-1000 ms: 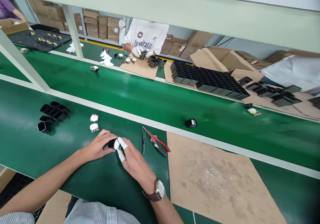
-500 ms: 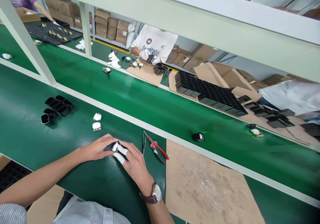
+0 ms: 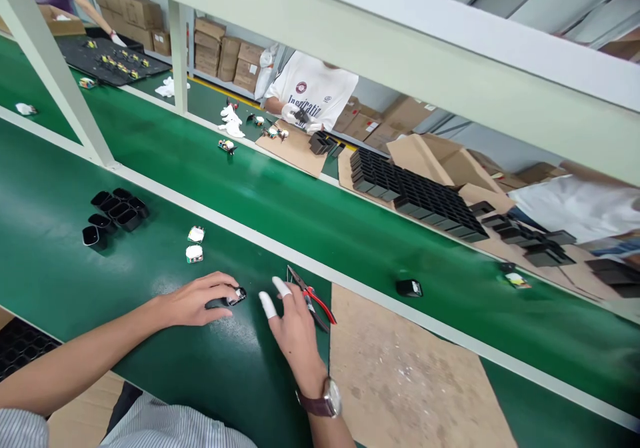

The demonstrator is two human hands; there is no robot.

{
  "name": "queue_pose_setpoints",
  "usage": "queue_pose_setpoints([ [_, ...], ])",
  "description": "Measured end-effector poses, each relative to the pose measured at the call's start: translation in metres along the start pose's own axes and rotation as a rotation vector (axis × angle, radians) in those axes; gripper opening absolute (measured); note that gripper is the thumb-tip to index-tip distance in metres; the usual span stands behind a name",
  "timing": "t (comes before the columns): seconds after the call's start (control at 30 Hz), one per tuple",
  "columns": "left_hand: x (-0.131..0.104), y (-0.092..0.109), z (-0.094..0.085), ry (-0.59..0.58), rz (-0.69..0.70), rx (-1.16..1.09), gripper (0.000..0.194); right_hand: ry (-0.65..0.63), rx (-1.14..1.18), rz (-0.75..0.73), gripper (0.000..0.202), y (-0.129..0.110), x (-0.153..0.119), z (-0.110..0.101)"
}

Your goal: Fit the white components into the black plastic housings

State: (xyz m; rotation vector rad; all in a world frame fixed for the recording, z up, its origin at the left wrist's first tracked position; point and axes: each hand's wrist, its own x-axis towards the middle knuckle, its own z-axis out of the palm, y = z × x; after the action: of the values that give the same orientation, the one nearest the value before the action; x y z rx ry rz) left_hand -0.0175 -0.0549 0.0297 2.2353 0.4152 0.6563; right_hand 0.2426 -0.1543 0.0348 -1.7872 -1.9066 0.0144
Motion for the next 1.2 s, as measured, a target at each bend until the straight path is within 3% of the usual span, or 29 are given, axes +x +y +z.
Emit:
queue_pose_setpoints([
  [0.1, 0.003, -0.003, 0.001, 0.026, 0.078, 0.022, 0.015, 0.058, -0.221, 0.049, 0.039, 0.021, -0.008, 0.002],
  [0.17, 0.004, -0.004, 0.003, 0.034, 0.073, 0.001, 0.015, 0.078, -0.206, 0.021, 0.034, 0.026, -0.010, 0.004],
  [0.37, 0.001, -0.007, 0.009, 0.053, -0.029, -0.010, 0.012, 0.002, 0.135, -0.148, 0.035, -0.001, -0.008, -0.012],
  [0.63, -0.002, -0.007, 0.010, 0.020, -0.299, -0.016, 0.028, -0.044, -0.065, -0.239, 0.027, -0.015, -0.013, -0.029],
  [1.2, -0.002, -0.009, 0.011, 0.028, -0.294, -0.057, 0.032, -0.029, -0.090, -0.238, 0.025, -0.020, -0.011, -0.024],
])
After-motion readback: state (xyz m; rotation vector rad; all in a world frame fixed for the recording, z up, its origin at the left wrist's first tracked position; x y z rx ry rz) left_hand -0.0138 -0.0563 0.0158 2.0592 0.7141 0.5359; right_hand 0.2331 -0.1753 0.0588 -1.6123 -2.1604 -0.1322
